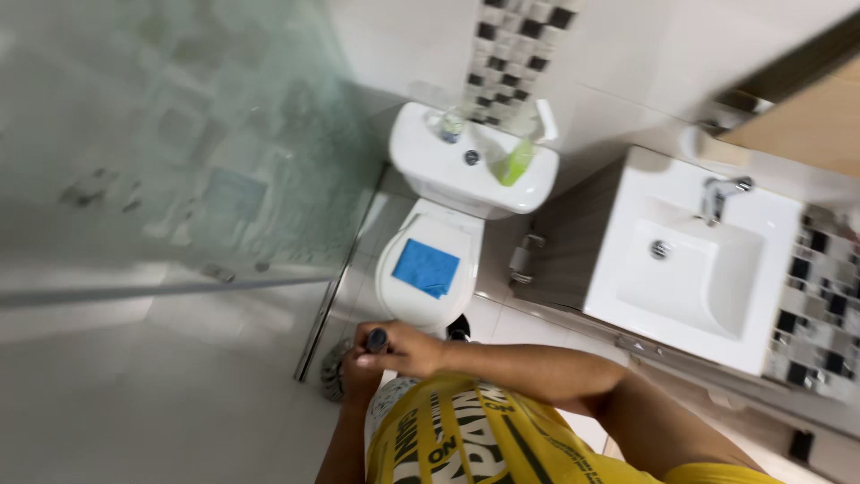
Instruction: The person picks up a mop and a spray bottle, walks into a bathroom, and uses the mop to scrub the shower floor and the tiled floor around a toilet while spraying liquid from the bottle onto the floor surfaces.
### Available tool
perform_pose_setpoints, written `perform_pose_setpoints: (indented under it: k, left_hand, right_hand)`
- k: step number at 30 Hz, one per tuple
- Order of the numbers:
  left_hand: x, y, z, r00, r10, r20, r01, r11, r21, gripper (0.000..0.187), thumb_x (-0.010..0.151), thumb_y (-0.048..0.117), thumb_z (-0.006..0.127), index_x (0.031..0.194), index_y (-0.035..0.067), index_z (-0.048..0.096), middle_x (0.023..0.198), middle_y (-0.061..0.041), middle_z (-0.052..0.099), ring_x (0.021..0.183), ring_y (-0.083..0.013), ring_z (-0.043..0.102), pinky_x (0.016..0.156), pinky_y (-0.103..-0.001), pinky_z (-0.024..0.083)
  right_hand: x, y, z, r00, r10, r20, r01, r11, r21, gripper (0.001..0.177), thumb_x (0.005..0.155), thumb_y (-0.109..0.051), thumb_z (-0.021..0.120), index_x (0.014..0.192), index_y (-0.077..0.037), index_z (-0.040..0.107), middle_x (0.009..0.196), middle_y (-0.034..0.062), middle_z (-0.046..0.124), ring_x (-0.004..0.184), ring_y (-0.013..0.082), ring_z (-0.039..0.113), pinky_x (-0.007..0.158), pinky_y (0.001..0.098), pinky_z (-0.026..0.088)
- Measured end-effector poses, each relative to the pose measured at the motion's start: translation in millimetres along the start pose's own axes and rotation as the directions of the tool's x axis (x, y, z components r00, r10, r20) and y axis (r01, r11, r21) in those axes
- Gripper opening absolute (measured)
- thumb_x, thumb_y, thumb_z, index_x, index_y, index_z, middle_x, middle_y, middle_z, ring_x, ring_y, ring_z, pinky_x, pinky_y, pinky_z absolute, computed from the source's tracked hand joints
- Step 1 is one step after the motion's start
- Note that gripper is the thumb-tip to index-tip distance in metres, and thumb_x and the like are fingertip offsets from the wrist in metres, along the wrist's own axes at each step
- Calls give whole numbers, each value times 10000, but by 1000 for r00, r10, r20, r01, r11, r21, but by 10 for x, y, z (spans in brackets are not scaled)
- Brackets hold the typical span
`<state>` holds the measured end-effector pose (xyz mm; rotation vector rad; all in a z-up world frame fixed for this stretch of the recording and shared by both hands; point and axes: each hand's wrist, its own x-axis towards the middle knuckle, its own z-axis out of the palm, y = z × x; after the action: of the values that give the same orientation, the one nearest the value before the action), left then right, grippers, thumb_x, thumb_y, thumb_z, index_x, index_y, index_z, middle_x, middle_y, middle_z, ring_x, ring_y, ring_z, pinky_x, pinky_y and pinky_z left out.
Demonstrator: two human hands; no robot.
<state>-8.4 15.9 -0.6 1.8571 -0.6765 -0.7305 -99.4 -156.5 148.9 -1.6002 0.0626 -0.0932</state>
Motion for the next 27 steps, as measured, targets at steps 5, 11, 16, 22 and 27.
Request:
perform_pose_setpoints:
  k: [5, 11, 16, 22, 27]
  left_hand:
    - [-118, 163, -155, 993, -121, -6, 120, 993, -14, 228, 932, 263, 665, 904, 37, 678, 749, -65, 698, 701, -178, 659, 607, -347, 508]
    - [-355, 490, -305, 947, 170, -272, -134, 980, 146, 297, 933, 249, 690, 743, 46, 586, 636, -106, 602, 564, -258, 585, 533, -394, 460]
    - [-326, 904, -714, 822, 333, -463, -179, 921, 345, 407, 953, 229, 709, 630, 67, 522, 559, -124, 541, 475, -314, 518, 485, -435, 404]
    - [-220, 1413, -1281, 569, 595, -568, -295, 792, 534, 366, 951, 188, 715, 674, 66, 508, 577, -102, 485, 512, -317, 484, 510, -446, 380]
    - [-48, 1400, -1514, 606, 559, -566, -259, 811, 525, 380, 936, 149, 728, 657, 55, 489, 600, -105, 469, 596, -317, 475, 621, -457, 410]
  right_hand:
    - [145, -228, -1, 986, -4, 165, -17, 992, 128, 282, 1048, -297, 642, 905, -72, 551, 824, 29, 582, 797, 130, 568, 746, 320, 497]
    - [381, -679, 154, 879, -165, 448, 102, 982, 161, 385, 951, -241, 714, 676, -99, 485, 623, 16, 558, 597, 148, 565, 607, 337, 466]
    - [549, -1131, 233, 740, -350, 574, 251, 936, 247, 420, 878, -177, 768, 619, -114, 443, 618, 13, 531, 582, 176, 534, 604, 350, 440]
    - [700, -1581, 307, 559, -572, 600, 490, 812, 318, 425, 848, -150, 789, 643, -110, 419, 613, 2, 509, 636, 205, 550, 796, 421, 510]
    - [657, -1401, 455, 584, -599, 547, 545, 789, 282, 397, 828, -126, 817, 649, -107, 463, 619, 0, 565, 631, 192, 595, 828, 430, 539]
